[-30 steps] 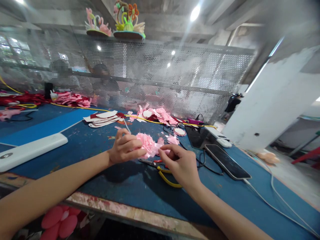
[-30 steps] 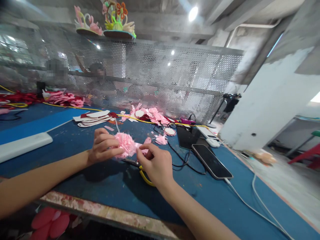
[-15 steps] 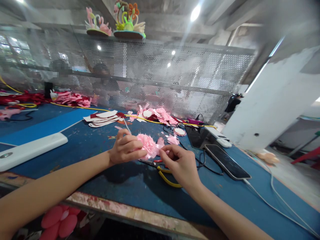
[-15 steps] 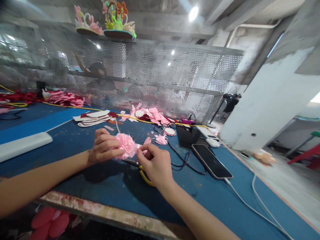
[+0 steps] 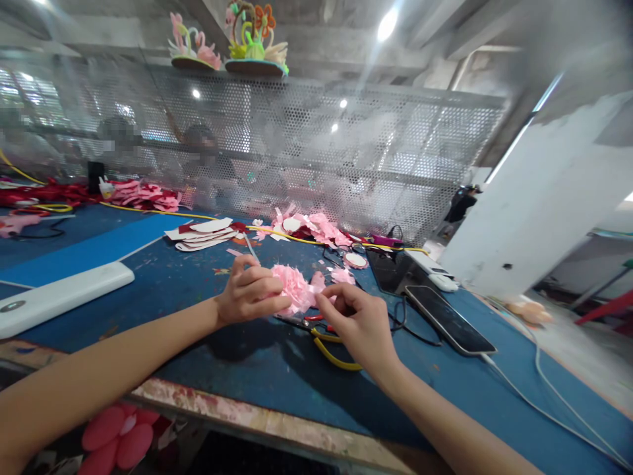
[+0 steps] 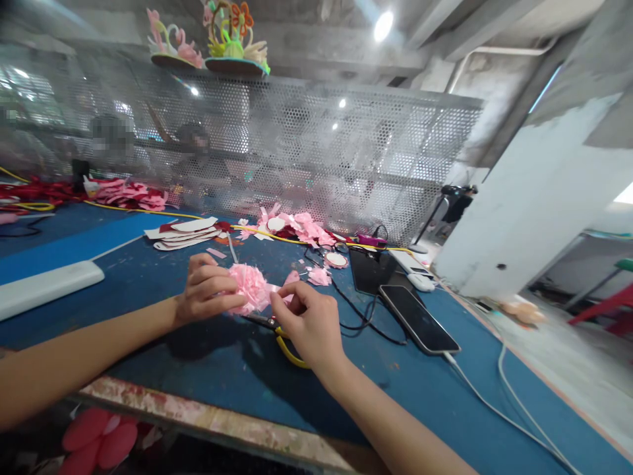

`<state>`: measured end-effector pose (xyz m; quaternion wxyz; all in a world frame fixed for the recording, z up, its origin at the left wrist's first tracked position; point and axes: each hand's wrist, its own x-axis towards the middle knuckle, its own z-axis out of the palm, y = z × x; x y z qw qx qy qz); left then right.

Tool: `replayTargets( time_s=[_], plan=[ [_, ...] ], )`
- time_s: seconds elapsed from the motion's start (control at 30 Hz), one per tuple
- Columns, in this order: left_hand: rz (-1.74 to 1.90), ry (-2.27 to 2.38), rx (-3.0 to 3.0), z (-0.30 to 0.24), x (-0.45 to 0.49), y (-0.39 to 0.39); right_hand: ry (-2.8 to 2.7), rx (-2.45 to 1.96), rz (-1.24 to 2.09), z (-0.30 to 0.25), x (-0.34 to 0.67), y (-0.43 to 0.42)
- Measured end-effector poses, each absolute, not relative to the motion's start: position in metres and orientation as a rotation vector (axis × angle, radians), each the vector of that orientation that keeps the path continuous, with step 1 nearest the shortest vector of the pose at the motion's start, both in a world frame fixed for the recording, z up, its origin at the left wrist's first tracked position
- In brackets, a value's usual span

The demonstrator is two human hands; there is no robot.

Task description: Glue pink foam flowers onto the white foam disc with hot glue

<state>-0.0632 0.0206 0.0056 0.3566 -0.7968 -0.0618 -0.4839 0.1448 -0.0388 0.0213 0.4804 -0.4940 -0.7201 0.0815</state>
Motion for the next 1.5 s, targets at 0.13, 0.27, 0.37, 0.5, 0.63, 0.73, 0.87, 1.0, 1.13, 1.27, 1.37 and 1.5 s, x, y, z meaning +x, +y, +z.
replayTargets(
  time_s=[0.13, 0.27, 0.37, 0.5, 0.63, 0.73, 0.87, 1.0, 1.13, 1.27, 1.37, 1.5],
  plan=[
    [-1.272, -0.211, -2.039, 0.002, -0.063, 0.022, -1.667, -1.199, 0.268, 0.024, 0.143, -0.041],
    [-1.279, -0.262, -1.986, 0.002, -0.063, 0.022, -1.655, -1.244, 0.443, 0.02, 0.14, -0.04],
    [-1.249, -0.234, -1.974, 0.004, -0.062, 0.02, -1.672, -1.274, 0.582, 0.014, 0.137, -0.037],
    [-1.243, -0.24, -1.972, 0.005, -0.061, 0.018, -1.676, -1.264, 0.721, 0.01, 0.135, -0.034],
    [-1.239, -0.228, -2.004, 0.005, -0.061, 0.017, -1.671, -1.278, 0.859, 0.013, 0.133, -0.036],
    [-1.23, -0.215, -2.024, 0.005, -0.061, 0.017, -1.661, -1.273, 0.909, 0.017, 0.132, -0.038],
    [-1.246, -0.2, -2.02, 0.005, -0.061, 0.018, -1.647, -1.249, 0.905, 0.019, 0.131, -0.039],
    [-1.253, -0.202, -2.03, 0.005, -0.06, 0.018, -1.653, -1.234, 0.857, 0.017, 0.132, -0.038],
    [-1.249, -0.215, -2.037, 0.004, -0.06, 0.018, -1.658, -1.212, 0.842, 0.015, 0.134, -0.036],
    [-1.228, -0.199, -2.038, 0.004, -0.062, 0.019, -1.667, -1.21, 0.811, 0.014, 0.135, -0.036],
    [-1.22, -0.21, -2.035, 0.005, -0.062, 0.019, -1.671, -1.213, 0.802, 0.013, 0.135, -0.035],
    [-1.252, -0.231, -2.05, 0.003, -0.06, 0.019, -1.677, -1.198, 0.786, 0.013, 0.135, -0.035]
  ],
)
